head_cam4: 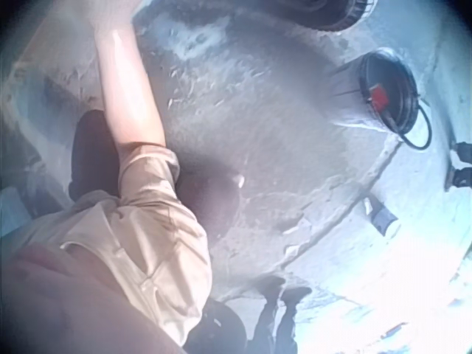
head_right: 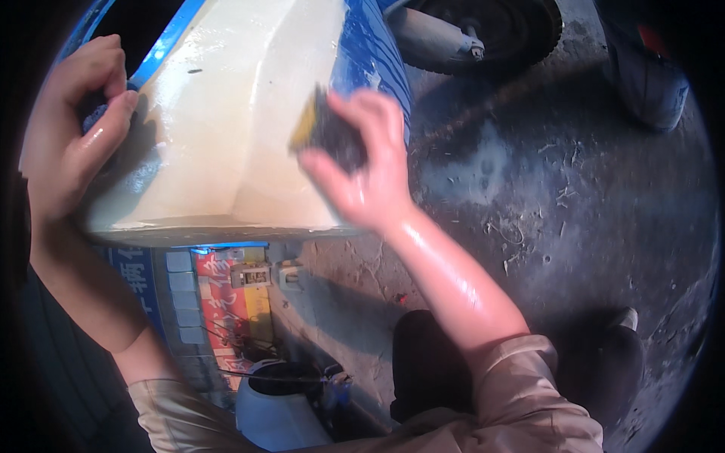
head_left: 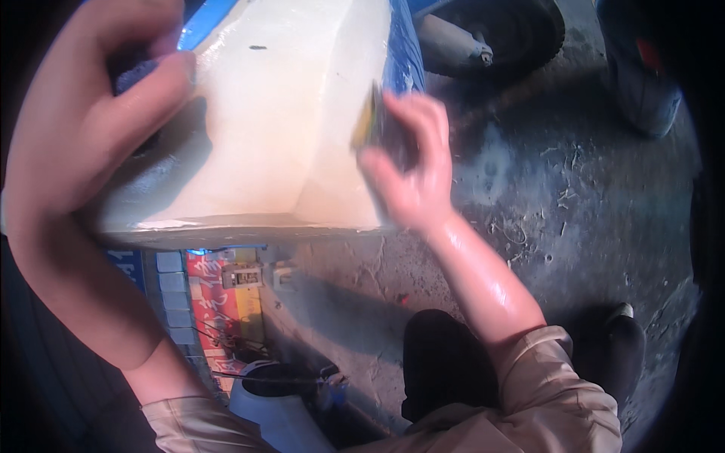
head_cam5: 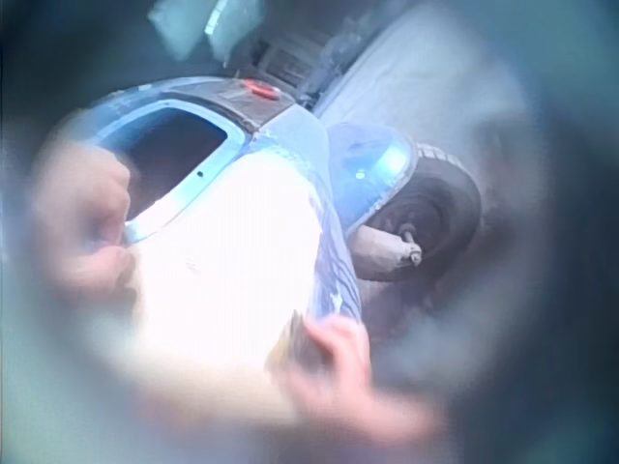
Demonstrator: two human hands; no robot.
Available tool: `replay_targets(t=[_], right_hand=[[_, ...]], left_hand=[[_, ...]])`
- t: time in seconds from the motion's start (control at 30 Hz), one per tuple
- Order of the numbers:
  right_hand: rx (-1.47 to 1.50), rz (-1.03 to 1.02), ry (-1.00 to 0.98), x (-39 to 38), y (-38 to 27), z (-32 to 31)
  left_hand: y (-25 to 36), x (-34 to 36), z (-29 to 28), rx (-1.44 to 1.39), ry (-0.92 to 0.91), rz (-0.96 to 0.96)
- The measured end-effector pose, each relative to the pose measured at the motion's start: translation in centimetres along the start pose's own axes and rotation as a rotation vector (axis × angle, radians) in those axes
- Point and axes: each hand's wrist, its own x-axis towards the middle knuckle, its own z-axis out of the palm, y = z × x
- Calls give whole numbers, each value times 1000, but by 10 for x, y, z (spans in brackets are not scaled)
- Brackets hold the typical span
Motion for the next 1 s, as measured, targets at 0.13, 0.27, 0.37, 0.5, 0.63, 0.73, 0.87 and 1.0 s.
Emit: replay_targets(t=[0.13,0.27,0.37,0.5,0.63,0.73,0.87,1.0], right_hand=[[-48,-69,5,-10,-2,-1],[-71,-79,-112,-61,-29,-13],[-24,-60,-40,-2,6,-4],[5,70,-28,12,4,-8],[-24,-54,-104,-57,-26,-13],[-24,-118,-89,-25,-3,-17],[-21,31,8,23,1,-3],[-49,-47,-53,-46,-38,-3]], left_hand=[[-3,-4,14,-26,112,11],[17,15,-11,-15,-1,43],[16,14,-9,-38,-47,-11],[8,9,7,-73,-16,6],[16,11,-8,8,-56,5],[10,11,-5,9,-6,-3],[7,2,2,-36,8,-100],[9,7,-5,-26,-29,-26]])
